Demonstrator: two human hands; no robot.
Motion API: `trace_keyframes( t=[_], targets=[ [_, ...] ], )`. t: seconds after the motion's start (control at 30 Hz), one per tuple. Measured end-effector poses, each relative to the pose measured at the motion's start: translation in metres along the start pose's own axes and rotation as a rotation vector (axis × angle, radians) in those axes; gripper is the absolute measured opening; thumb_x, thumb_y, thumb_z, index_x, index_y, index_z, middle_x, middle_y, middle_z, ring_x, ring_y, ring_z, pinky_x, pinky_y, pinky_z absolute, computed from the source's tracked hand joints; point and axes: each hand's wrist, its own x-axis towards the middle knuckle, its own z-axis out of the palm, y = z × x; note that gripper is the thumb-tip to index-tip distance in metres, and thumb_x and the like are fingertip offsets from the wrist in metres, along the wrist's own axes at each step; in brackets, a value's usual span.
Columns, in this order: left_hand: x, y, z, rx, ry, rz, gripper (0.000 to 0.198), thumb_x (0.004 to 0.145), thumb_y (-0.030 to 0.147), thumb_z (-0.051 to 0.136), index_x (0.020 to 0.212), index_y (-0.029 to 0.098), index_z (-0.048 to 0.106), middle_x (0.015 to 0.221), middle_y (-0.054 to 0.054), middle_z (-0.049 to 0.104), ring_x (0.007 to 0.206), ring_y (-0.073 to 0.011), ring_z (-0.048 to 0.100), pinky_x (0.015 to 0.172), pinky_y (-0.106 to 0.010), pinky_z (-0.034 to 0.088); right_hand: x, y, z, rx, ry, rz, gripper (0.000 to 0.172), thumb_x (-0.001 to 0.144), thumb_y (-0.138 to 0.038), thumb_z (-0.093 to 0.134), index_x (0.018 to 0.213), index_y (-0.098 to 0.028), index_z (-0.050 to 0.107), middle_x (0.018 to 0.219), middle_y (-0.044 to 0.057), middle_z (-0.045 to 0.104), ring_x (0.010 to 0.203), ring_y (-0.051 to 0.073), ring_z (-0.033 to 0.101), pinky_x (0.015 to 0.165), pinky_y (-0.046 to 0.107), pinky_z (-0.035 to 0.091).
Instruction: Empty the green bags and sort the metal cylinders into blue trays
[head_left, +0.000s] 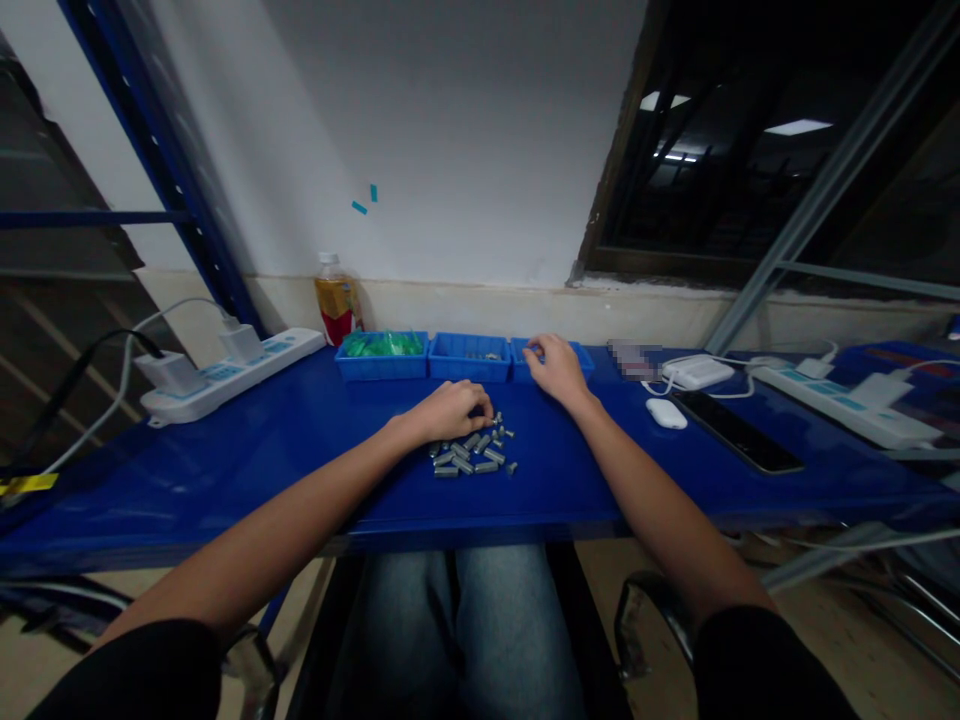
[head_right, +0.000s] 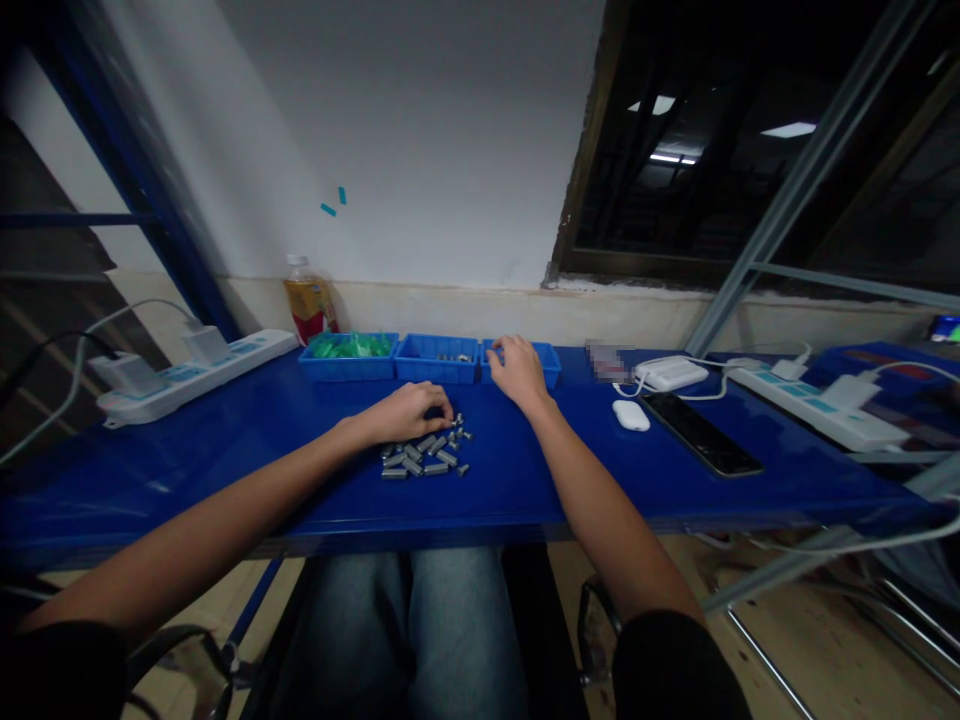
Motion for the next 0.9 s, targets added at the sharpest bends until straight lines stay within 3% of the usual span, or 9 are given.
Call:
trace_keyframes(
  t=[0.1,0.3,0.4,0.47,0.53,0.7,0.8,0.9],
  targets=[
    [-0.001,-0.005,-0.001,0.032,0.098,-0.052,0.011,0.083,0.027,0.057,0.086,0.019,0.064,0.091,-0.004,0.066,0.088,-0.019,0.059,0.078,-0.029,0.044,-0.003,-0.025,-0.004,0.176,-0.067,-0.091,0.019,0.087,-0.028,0.05,0.089,-0.015,0.064,0.077,0.004,0.063,0.075,0.017,0.055,0.071,0.026,0.038],
    [-0.002,-0.013,-0.009,0.035,0.442,-0.151,0.011,0.084,0.026,0.056,0.087,0.016,0.058,0.09,-0.006,0.064,0.087,-0.021,0.056,0.081,-0.035,0.044,-0.015,-0.061,0.001,0.385,-0.331,-0.11,0.032,0.091,-0.035,0.044,0.071,-0.016,0.059,0.061,-0.001,0.056,0.058,0.011,0.048,0.057,0.022,0.031],
    [-0.002,-0.013,-0.009,0.02,0.512,-0.147,0.007,0.081,0.021,0.058,0.086,0.016,0.058,0.088,-0.006,0.064,0.087,-0.0213,0.056,0.08,-0.035,0.044,-0.017,-0.067,0.004,0.462,-0.384,-0.101,0.034,0.092,-0.032,0.04,0.066,-0.016,0.054,0.058,-0.003,0.053,0.056,0.01,0.046,0.056,0.022,0.03],
    [-0.001,-0.011,-0.008,-0.015,0.532,-0.156,0.01,0.081,0.023,0.059,0.089,0.015,0.059,0.089,-0.006,0.064,0.087,-0.0211,0.056,0.081,-0.035,0.045,-0.014,-0.064,0.003,0.499,-0.353,-0.084,0.03,0.091,-0.031,0.042,0.068,-0.016,0.055,0.06,-0.002,0.054,0.057,0.01,0.047,0.057,0.022,0.031],
    [0.0,-0.008,-0.006,-0.071,0.498,-0.16,0.015,0.083,0.025,0.059,0.093,0.015,0.06,0.091,-0.006,0.065,0.087,-0.02,0.058,0.081,-0.034,0.045,-0.01,-0.056,0.001,0.488,-0.256,-0.064,0.025,0.089,-0.03,0.044,0.074,-0.016,0.057,0.064,-0.001,0.057,0.06,0.011,0.049,0.058,0.022,0.033],
    [0.001,-0.001,0.002,-0.066,0.24,-0.068,0.018,0.086,0.024,0.054,0.099,0.018,0.066,0.093,-0.006,0.067,0.089,-0.0188,0.06,0.081,-0.03,0.045,0.001,-0.014,-0.001,0.259,-0.004,0.023,0.013,0.08,-0.019,0.05,0.081,-0.015,0.062,0.069,0.001,0.058,0.065,0.014,0.051,0.064,0.024,0.036],
    [0.002,0.001,0.005,-0.033,0.182,-0.027,0.023,0.086,0.029,0.055,0.105,0.021,0.066,0.098,-0.005,0.067,0.093,-0.0194,0.059,0.084,-0.03,0.043,0.002,0.007,0.002,0.087,-0.007,0.076,0.013,0.078,-0.018,0.051,0.083,-0.016,0.064,0.072,0.003,0.059,0.07,0.016,0.053,0.068,0.026,0.037],
    [0.003,0.002,0.006,-0.028,0.138,-0.014,0.021,0.085,0.033,0.057,0.1,0.023,0.068,0.096,-0.004,0.067,0.091,-0.0188,0.06,0.083,-0.029,0.043,0.0,0.013,0.004,-0.041,-0.05,0.119,0.016,0.081,-0.022,0.052,0.089,-0.018,0.065,0.081,0.005,0.063,0.083,0.02,0.054,0.074,0.029,0.037]
  ],
)
